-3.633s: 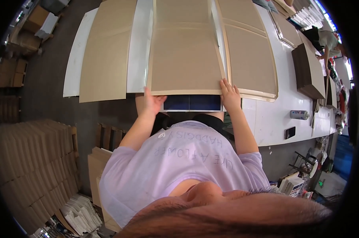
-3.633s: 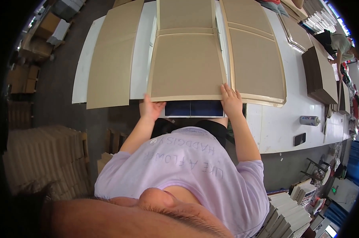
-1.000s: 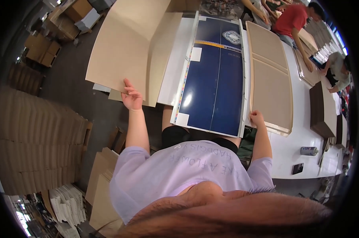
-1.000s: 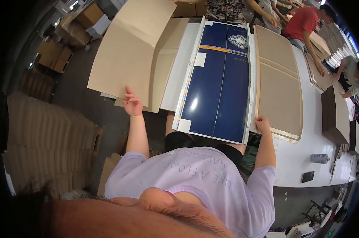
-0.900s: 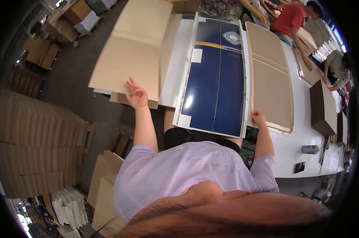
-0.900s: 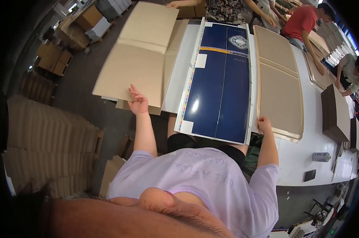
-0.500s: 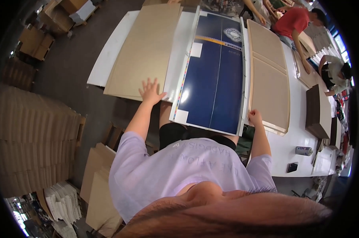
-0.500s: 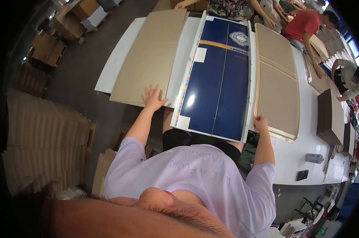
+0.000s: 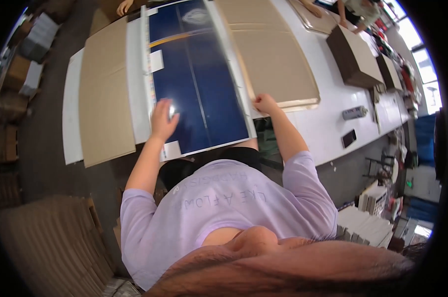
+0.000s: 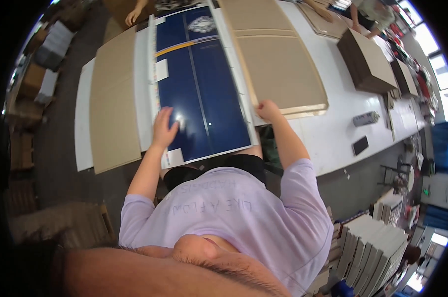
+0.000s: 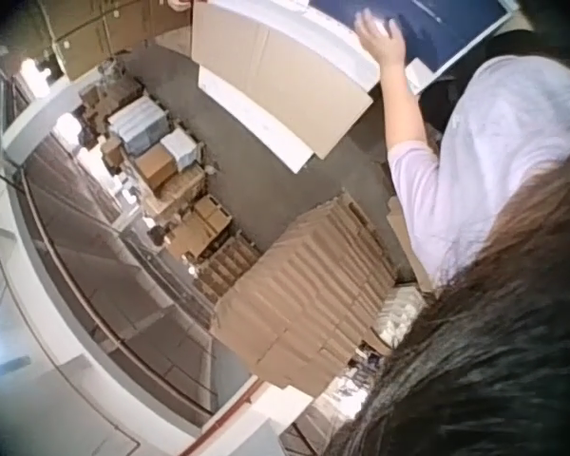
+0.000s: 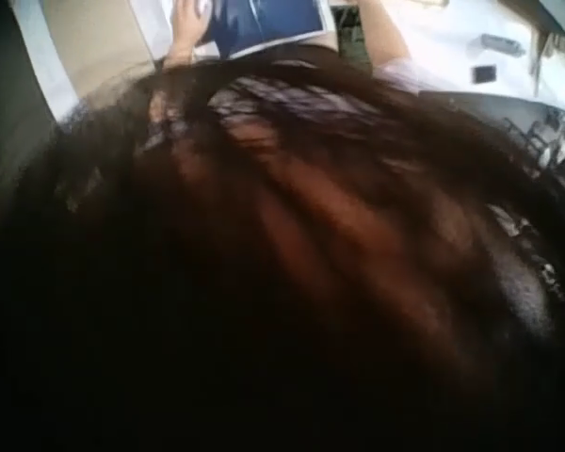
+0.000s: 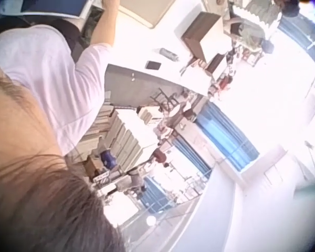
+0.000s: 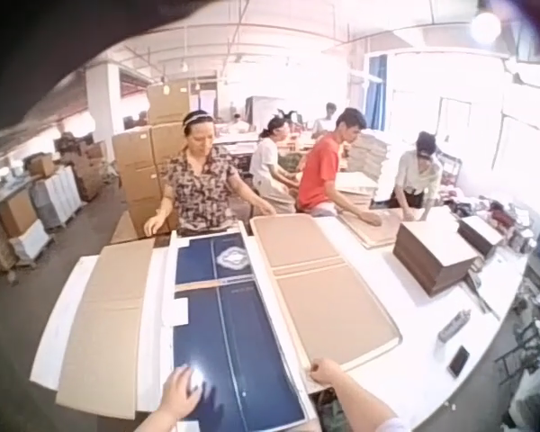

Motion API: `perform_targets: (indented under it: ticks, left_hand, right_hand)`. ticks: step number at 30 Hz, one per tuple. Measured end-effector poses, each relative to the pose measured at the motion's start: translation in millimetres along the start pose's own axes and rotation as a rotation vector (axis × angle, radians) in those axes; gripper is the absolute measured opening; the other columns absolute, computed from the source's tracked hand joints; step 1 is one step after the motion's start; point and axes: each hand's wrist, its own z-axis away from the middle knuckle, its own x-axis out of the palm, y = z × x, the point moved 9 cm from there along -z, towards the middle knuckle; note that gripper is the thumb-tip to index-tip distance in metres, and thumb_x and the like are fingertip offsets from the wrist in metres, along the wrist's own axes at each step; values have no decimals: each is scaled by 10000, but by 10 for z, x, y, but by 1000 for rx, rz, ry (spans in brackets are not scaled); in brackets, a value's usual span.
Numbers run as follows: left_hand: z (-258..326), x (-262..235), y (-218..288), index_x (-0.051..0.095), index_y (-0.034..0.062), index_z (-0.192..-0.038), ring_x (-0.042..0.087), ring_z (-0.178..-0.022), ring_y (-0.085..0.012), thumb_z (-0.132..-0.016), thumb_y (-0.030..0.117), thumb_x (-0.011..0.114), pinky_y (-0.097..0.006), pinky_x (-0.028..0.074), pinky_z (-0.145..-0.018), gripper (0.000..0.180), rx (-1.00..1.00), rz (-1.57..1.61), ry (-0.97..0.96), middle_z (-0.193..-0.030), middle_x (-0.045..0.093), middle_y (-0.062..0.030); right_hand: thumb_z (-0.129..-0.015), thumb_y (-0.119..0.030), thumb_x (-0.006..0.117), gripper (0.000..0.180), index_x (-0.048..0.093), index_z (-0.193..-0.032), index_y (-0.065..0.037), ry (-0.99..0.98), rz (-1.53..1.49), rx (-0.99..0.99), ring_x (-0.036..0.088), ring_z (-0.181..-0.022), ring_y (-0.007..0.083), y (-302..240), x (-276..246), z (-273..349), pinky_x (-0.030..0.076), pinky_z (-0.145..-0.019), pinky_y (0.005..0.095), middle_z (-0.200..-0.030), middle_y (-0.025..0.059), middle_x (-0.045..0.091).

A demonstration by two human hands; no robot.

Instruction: The person repeatedly places a cardboard sheet onto a blue panel, presses the edges down, and lifts the sheet back up.

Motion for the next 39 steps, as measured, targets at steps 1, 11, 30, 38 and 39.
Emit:
perform_targets:
  ticks: [1,11,30,38,39]
  left_hand:
    - [-184,278,441,522,56,-1267,494,-1179,-377,-808,220,650,-443,397,-1001,504,67,161,-87,-1264,532,-190]
    - [-466,2351,2200,557,77,-1268,369,-1313,-262,-847,431,574,-606,204,-1072,550,413,-290,-640,-1335,501,-68]
    - [-445,2521,2230,471,65,-1359,293,-1368,-283,-902,438,467,-614,179,-1086,590,342,-396,-754,-1432,397,-102]
    - [-437,2515,2238,492,71,-1326,330,-1335,-271,-883,411,501,-608,193,-1081,559,332,-352,-771,-1363,461,-81]
    - [-441,2509,2220,492,71,-1326,330,-1335,-271,-883,411,501,-608,193,-1081,559,331,-351,-770,-1363,461,-81]
  right_hand:
    - [-707,-230,678,176,677,-753,-60,-5,31,-6,657,-699,318,-63,-4,36,527,-661,400,-729,163,671]
    - [-768,-237,644,149,662,-829,-102,261,146,-139,628,-822,330,-399,-313,397,518,-716,428,-869,118,643]
    - [-790,-262,642,150,645,-842,-122,90,543,-326,642,-888,277,-629,-228,241,516,-722,409,-902,61,645]
    - [-762,-214,676,152,636,-862,-106,44,349,-253,635,-887,293,-360,-452,197,513,-743,404,-917,71,644]
    - [-748,-214,693,172,631,-868,-107,20,157,-154,626,-895,292,-196,-590,209,508,-753,404,-913,68,638]
